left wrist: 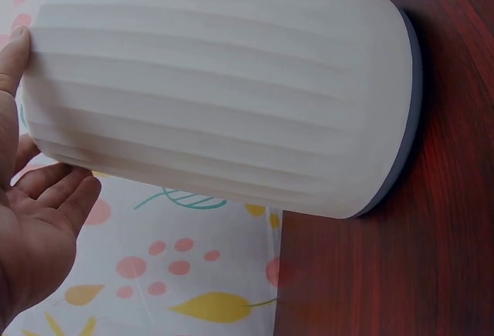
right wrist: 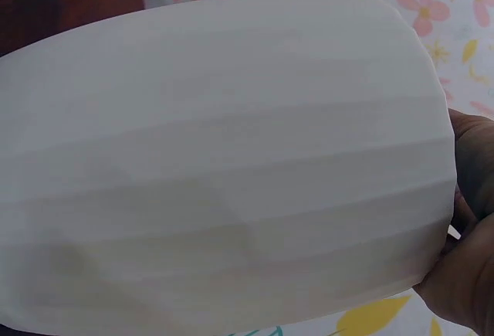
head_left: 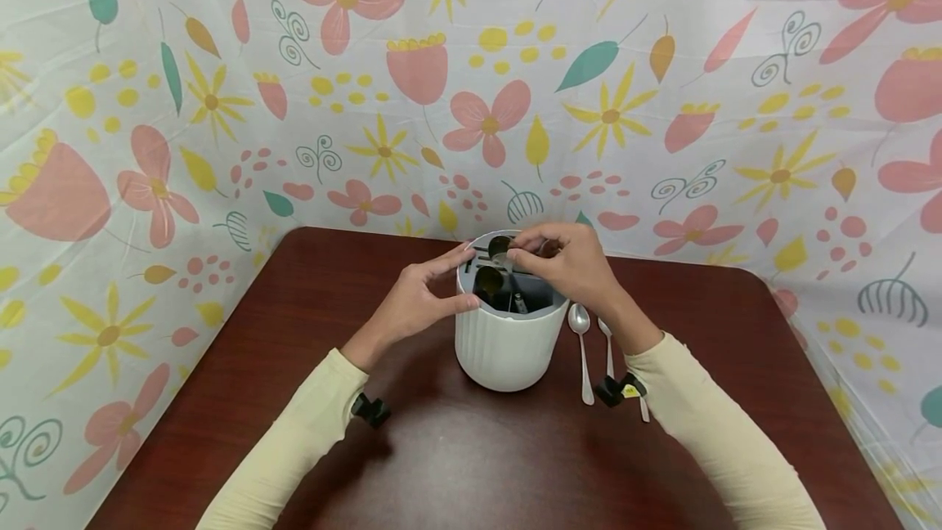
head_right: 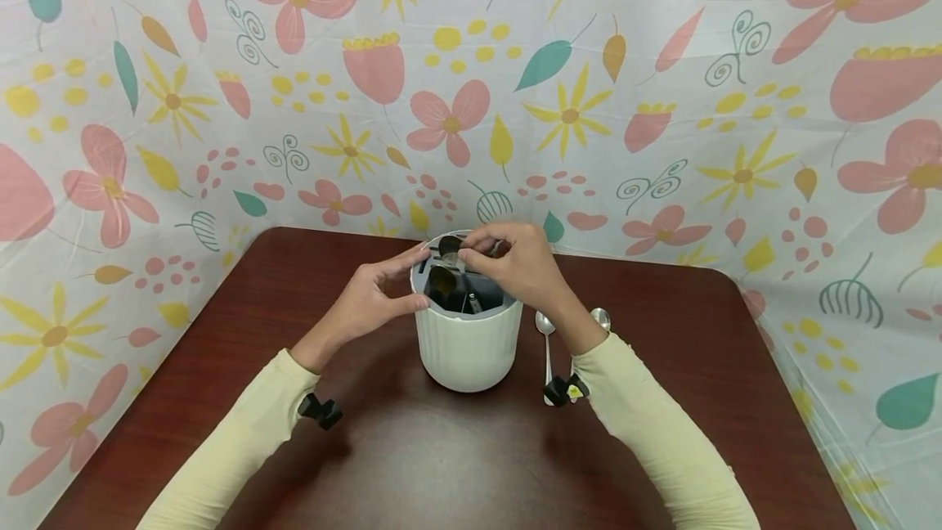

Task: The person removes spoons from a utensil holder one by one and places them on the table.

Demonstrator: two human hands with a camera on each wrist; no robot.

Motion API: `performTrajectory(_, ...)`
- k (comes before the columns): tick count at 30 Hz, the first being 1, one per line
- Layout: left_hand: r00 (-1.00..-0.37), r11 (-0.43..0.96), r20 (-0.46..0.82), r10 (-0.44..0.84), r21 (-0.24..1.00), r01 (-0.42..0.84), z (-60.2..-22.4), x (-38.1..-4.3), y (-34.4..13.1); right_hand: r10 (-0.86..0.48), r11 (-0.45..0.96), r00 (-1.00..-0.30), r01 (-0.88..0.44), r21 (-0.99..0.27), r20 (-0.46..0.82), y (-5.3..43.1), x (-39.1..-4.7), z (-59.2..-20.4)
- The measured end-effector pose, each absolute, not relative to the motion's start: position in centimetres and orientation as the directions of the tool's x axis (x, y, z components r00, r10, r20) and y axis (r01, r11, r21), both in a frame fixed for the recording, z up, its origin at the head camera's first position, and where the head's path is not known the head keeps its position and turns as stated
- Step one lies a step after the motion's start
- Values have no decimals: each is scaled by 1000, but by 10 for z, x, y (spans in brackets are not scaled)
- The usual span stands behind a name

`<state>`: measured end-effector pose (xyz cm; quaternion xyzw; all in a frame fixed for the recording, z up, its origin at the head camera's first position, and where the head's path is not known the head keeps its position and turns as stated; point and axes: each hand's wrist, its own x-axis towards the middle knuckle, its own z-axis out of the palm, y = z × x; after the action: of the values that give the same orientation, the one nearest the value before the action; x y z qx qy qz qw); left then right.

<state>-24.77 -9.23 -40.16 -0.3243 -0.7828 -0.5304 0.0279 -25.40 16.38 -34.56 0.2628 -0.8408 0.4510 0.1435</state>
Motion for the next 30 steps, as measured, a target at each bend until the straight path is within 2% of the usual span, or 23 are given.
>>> performTrajectory(7, -797, 234, 364, 482, 823, 518, -399, -245, -92, -256, 443, -824, -565, -696, 505, 165, -254, -347)
performTrajectory(14, -802, 229, 340, 492, 838, 496, -378, -230, -90, -203, 449, -787, -604, -659, 583, 158, -227, -312)
performTrajectory(22, -803, 245, 330, 496, 834, 494, -371, -224, -90, -114, 387, -752, -635, -668, 649, 163, -228, -299)
performTrajectory(30, -806, 247, 348, 479, 828, 504, -388, -238, -92, -58, 332, -699, -687, -646, 713, 161, -232, -278)
